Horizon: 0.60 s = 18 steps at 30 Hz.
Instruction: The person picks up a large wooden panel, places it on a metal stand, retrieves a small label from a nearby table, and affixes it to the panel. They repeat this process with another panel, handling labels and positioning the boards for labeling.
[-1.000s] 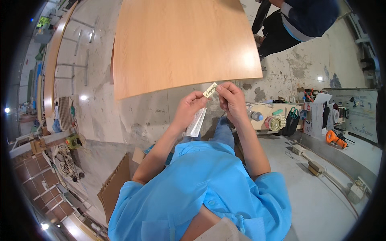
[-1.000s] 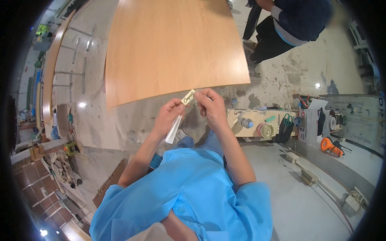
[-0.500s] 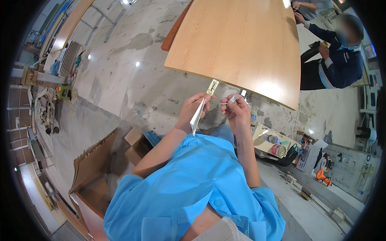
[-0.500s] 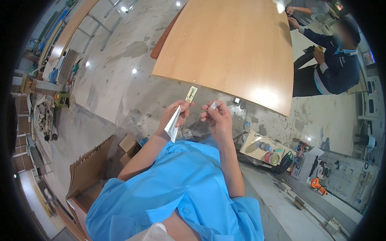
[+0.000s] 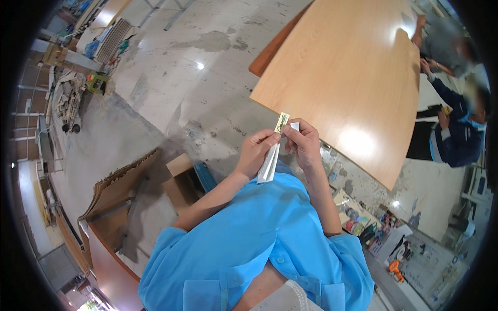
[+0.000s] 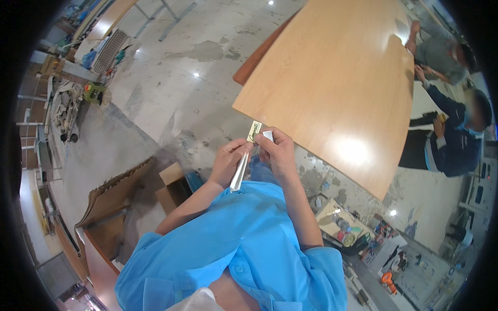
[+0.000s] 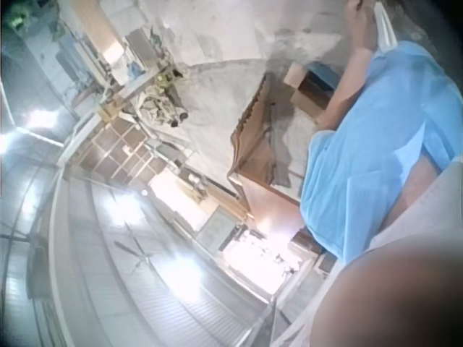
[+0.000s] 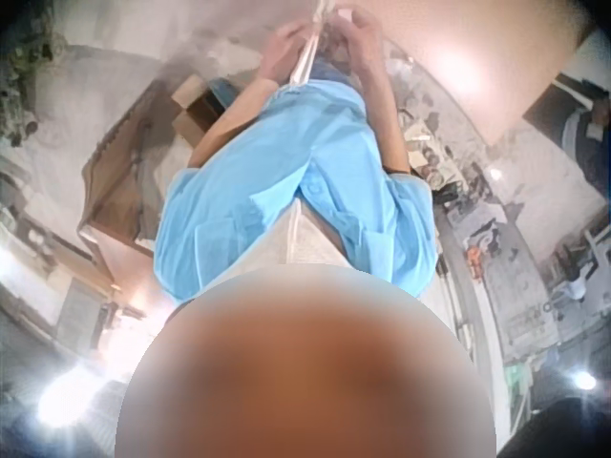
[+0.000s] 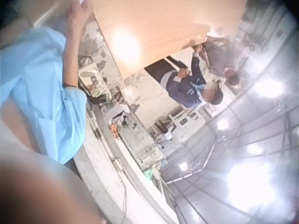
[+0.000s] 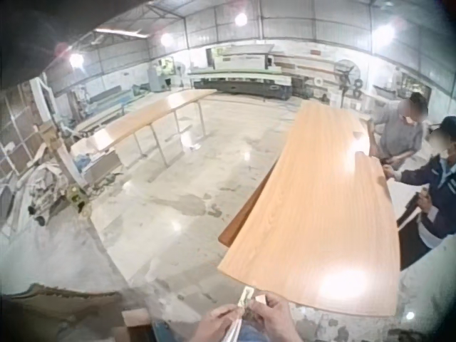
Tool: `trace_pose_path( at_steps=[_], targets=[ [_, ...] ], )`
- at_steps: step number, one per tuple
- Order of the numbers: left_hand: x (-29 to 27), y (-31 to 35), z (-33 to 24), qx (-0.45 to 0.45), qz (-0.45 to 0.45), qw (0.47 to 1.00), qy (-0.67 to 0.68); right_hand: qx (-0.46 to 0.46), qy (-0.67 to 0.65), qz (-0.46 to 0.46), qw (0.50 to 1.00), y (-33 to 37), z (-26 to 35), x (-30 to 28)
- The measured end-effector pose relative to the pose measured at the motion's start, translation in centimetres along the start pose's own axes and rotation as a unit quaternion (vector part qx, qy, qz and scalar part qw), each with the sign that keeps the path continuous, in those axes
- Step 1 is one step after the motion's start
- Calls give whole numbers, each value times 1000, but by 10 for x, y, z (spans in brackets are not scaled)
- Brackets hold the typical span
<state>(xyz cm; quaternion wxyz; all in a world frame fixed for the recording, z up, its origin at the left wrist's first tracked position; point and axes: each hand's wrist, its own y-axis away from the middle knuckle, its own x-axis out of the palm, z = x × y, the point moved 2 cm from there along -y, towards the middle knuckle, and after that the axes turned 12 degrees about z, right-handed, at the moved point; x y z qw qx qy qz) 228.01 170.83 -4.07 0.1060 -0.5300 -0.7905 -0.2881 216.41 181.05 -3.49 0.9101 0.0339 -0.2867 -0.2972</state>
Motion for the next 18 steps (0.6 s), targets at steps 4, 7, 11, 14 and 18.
trace_pose_path(
  at_steps=[4,7,11,14,18],
  targets=[
    [-20,-29,-35,18,-6,996,-89,41,24,40,998,-51,14,-5],
    [-31,-50,-65,-1,-20,994,-112,52,47,97,993,-78,25,-13],
    [-35,-88,-92,-26,3,995,-93,87,94,178,976,-101,36,-29],
    [-31,-111,-96,-39,-3,998,-58,92,47,170,980,-114,41,-39],
    [-34,-132,-104,-15,-52,997,-61,42,-82,65,994,-122,43,-48]
  ],
)
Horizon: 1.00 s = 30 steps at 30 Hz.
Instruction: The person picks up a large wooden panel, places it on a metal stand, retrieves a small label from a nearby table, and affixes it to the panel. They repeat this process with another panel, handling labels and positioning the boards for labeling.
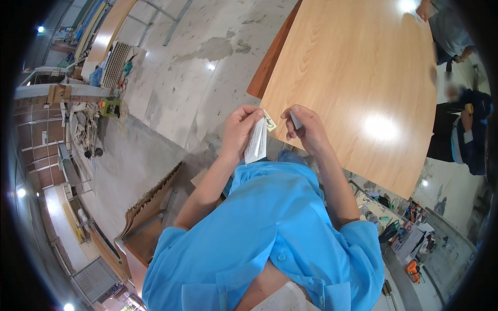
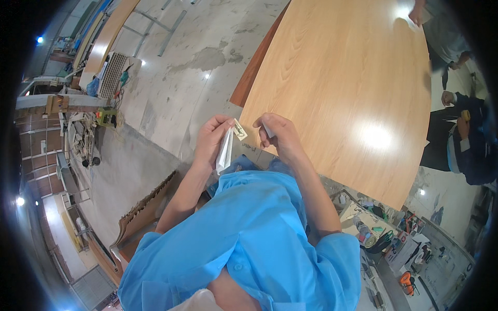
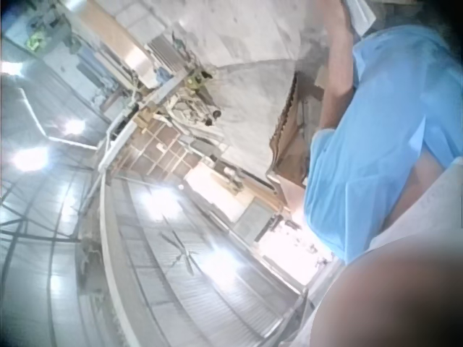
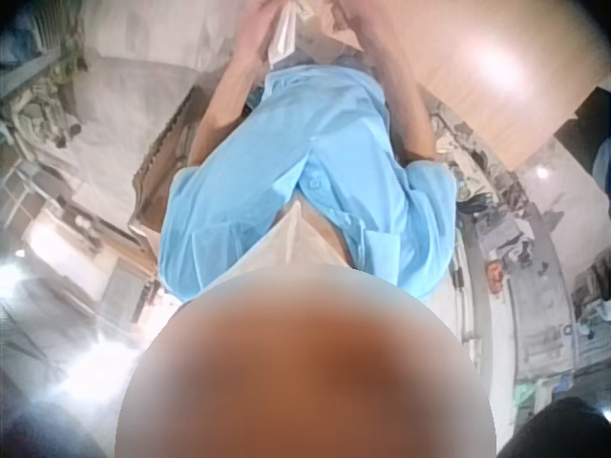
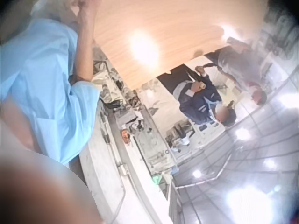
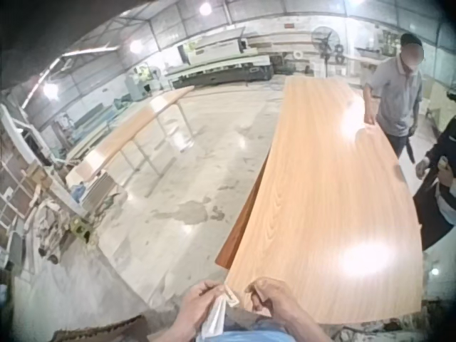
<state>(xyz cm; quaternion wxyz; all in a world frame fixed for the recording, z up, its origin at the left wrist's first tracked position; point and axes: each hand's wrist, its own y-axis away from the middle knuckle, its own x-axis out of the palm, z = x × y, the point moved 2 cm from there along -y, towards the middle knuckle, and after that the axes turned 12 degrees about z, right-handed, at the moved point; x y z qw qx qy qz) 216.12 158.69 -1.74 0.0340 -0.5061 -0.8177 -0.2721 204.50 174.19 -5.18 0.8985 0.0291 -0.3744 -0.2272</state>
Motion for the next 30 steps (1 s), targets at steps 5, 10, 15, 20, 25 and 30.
trace_pose_path(
  at_steps=[5,10,15,20,25,30],
  targets=[
    [-9,-14,-9,-18,-27,999,-20,-39,4,-87,995,8,-5,-4],
    [-18,-27,-9,-49,-3,998,-26,-31,6,-106,994,6,-20,7],
    [-46,-41,-16,-15,104,992,-64,-58,-34,-138,988,-15,-40,35],
    [-86,-52,-31,22,154,983,-101,-59,-27,-159,985,-44,-54,61],
    [-122,-64,-45,-27,186,981,-55,-60,-28,-183,981,-72,-72,80],
    [-146,-67,-55,-42,241,969,-9,-68,-68,-224,970,-90,-88,97]
  ],
)
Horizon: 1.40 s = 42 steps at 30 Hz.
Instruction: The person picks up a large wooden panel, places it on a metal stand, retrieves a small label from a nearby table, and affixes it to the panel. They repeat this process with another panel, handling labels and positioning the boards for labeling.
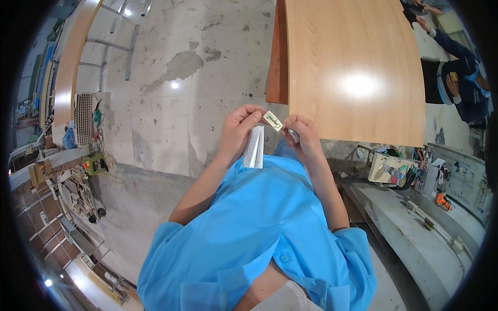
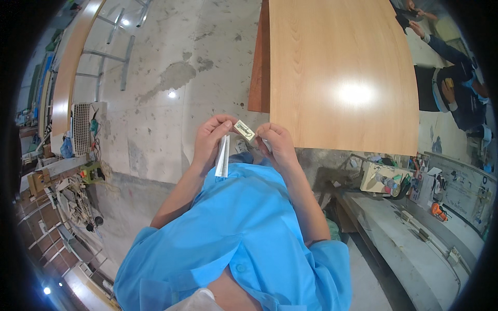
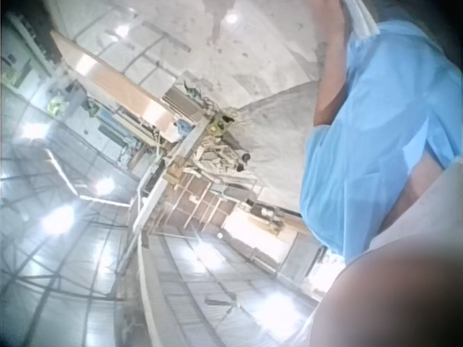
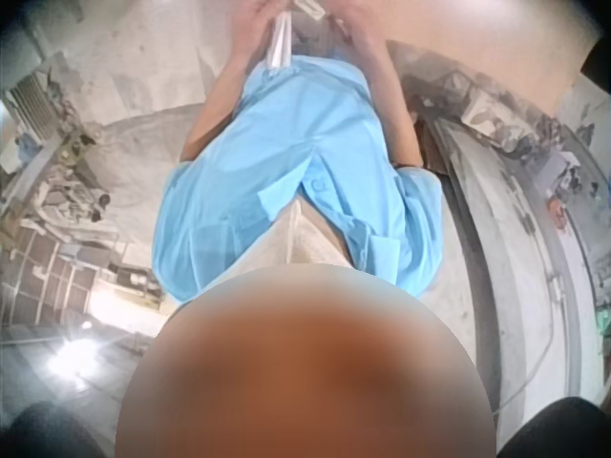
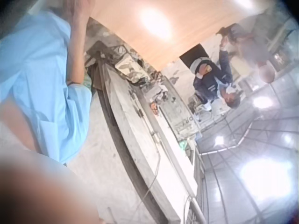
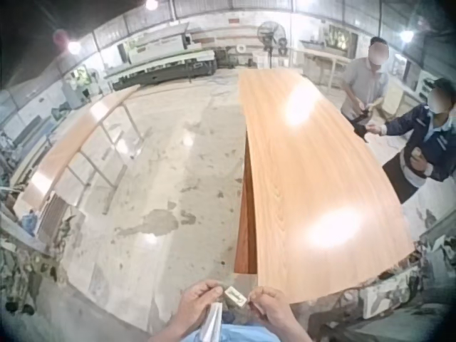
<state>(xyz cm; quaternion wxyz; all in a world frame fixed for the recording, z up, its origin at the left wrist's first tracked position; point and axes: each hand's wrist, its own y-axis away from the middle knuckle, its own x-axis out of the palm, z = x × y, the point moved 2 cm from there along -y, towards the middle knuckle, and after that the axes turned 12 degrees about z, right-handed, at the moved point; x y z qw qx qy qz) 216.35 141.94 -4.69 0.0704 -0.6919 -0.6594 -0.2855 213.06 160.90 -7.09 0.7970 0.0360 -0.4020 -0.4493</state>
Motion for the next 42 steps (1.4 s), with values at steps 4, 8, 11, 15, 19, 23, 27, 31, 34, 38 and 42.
trace_pose_path(
  at_steps=[4,8,11,15,19,23,27,31,34,38,42],
  targets=[
    [-13,4,-2,-25,15,1000,-8,-2,-22,-44,999,1,-11,13],
    [-22,7,-5,-37,39,999,-6,-27,-38,-62,997,0,-21,21],
    [-24,10,-6,-65,51,996,-15,-59,-56,-81,993,-2,-25,23],
    [-22,10,-5,-68,38,997,-19,-82,-37,-86,992,-1,-26,23],
    [-18,6,-3,-36,48,998,20,-70,-19,-108,992,5,-31,25],
    [-13,5,-1,-68,52,996,-2,-72,-52,-98,991,13,-41,27],
    [-5,6,-3,-69,74,995,-13,-79,-41,-104,991,20,-44,22],
    [-1,11,-7,-100,123,987,-7,-83,-26,-117,989,26,-44,18],
    [1,15,-5,-120,131,984,29,-86,-25,-110,990,28,-44,14],
    [4,16,4,-105,119,987,15,-77,-17,-121,989,29,-48,8],
    [2,19,12,-109,119,987,21,-72,32,-107,991,33,-47,9]
  ],
)
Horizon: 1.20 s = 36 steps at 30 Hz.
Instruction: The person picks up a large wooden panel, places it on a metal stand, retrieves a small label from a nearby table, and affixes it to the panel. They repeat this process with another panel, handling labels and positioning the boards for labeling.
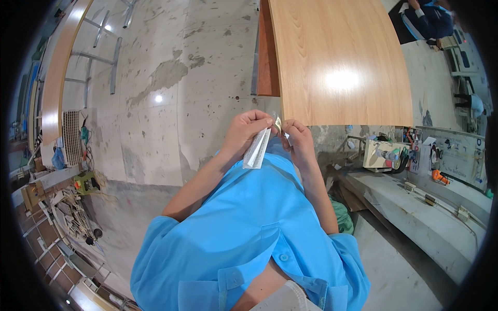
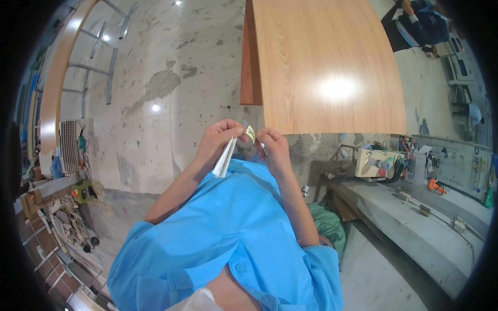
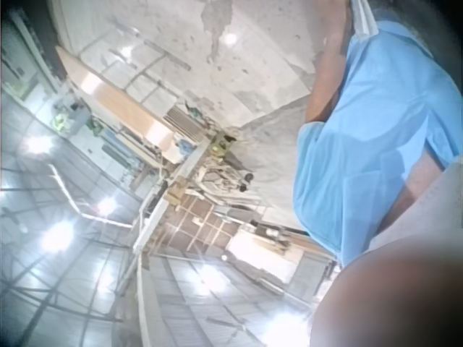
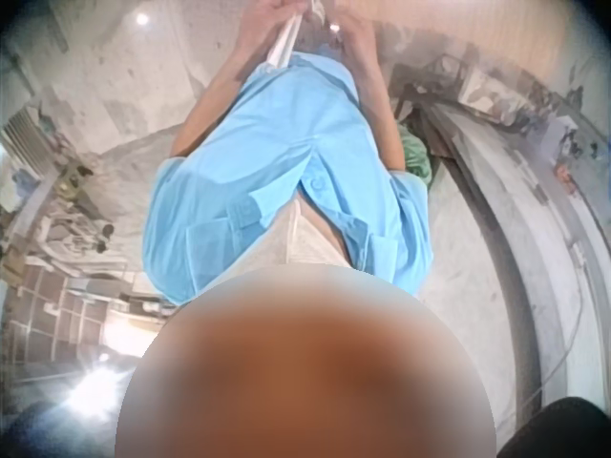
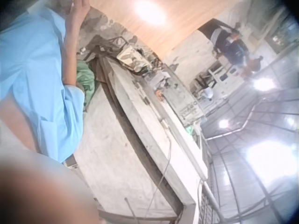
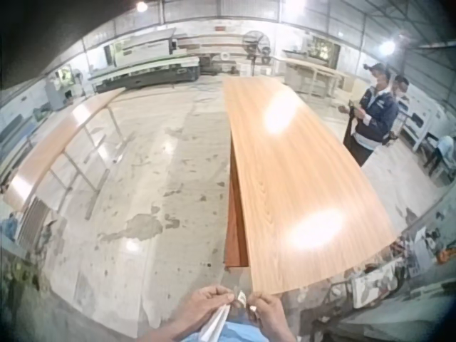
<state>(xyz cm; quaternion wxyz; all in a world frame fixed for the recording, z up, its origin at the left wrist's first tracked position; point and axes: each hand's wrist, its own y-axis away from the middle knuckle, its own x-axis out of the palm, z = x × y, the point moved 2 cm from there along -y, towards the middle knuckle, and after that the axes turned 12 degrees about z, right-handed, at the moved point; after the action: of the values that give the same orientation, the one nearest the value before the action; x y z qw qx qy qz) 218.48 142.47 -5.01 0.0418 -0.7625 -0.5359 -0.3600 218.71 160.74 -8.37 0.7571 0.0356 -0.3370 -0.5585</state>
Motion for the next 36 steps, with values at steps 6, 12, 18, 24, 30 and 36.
trace_pose_path(
  at_steps=[6,12,18,24,30,36],
  targets=[
    [-7,5,-2,6,36,999,-17,-96,190,31,977,7,37,8],
    [-8,8,-12,47,-8,993,-112,-171,303,-9,937,4,48,33],
    [-7,15,-17,19,-55,941,-334,-142,368,-31,918,4,41,50],
    [-18,9,-7,91,-33,989,-115,-68,152,-2,986,-6,34,39],
    [-28,10,-11,9,-38,999,-9,-67,53,16,996,-6,27,25],
    [-30,4,-11,-44,-49,997,-44,-49,-20,15,998,-3,22,10]
  ],
)
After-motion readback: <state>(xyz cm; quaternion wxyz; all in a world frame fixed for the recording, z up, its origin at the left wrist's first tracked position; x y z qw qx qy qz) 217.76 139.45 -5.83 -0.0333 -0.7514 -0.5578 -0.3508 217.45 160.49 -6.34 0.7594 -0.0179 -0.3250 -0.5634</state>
